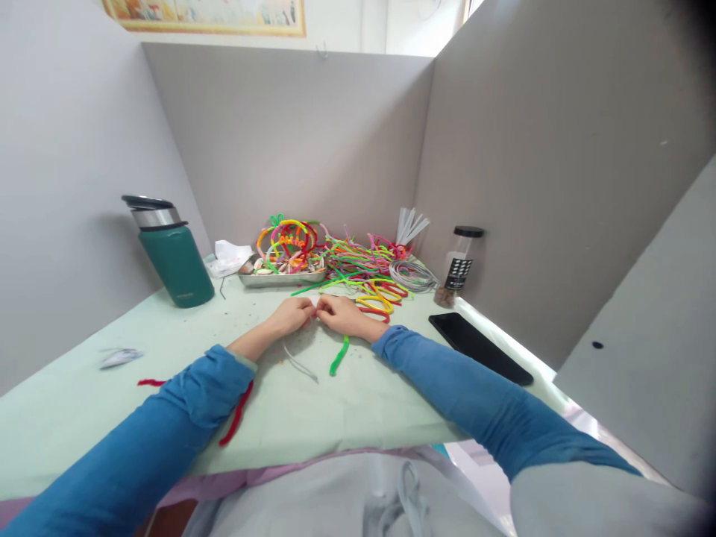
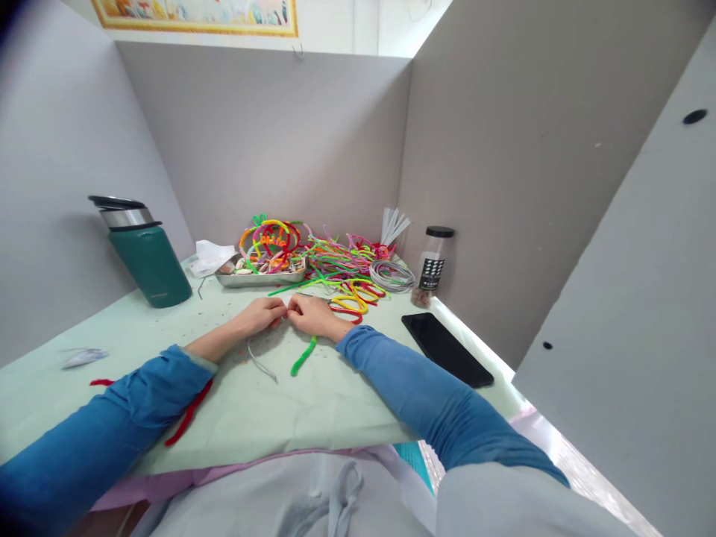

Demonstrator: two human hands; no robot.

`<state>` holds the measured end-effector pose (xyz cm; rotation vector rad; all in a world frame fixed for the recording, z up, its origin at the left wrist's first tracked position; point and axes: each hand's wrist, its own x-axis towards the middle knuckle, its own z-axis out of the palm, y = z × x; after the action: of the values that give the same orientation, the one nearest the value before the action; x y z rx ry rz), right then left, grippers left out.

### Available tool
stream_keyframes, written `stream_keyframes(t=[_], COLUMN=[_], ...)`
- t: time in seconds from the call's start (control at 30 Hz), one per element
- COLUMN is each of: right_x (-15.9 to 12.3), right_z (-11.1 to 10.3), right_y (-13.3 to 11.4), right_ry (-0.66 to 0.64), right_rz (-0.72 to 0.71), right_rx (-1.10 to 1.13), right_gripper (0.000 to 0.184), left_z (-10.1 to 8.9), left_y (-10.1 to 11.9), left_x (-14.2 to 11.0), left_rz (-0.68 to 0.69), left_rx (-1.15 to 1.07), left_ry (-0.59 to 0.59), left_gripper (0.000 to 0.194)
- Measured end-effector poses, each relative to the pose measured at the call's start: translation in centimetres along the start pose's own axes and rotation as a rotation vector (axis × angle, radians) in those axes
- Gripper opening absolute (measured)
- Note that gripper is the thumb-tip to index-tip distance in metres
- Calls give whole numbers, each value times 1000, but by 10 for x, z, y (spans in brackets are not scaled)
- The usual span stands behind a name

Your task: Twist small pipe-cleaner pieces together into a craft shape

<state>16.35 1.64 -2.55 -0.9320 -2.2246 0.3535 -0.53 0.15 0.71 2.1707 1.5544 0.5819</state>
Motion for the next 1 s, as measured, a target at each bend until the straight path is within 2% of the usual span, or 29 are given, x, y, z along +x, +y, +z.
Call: stream_keyframes(t=[0.2, 0.4, 0.6, 1.0], right_x=[0, 5, 7, 9], right_z=[1, 5, 6, 5], right_y=[1, 9, 12, 10], right_ry=[6, 39, 22, 20], right_rz=[8, 39, 29, 30], right_rx=[-2, -21, 20, 71], right_gripper=[9, 10, 12, 17], left_z=[0, 0, 0, 2], left_y=[2, 6, 8, 3], left_x=[0, -2, -4, -1], left_rz=[-22, 7, 4, 41], left_rx=[15, 114, 147, 127], left_ry=[1, 90, 118, 157], left_gripper=[24, 30, 38, 36])
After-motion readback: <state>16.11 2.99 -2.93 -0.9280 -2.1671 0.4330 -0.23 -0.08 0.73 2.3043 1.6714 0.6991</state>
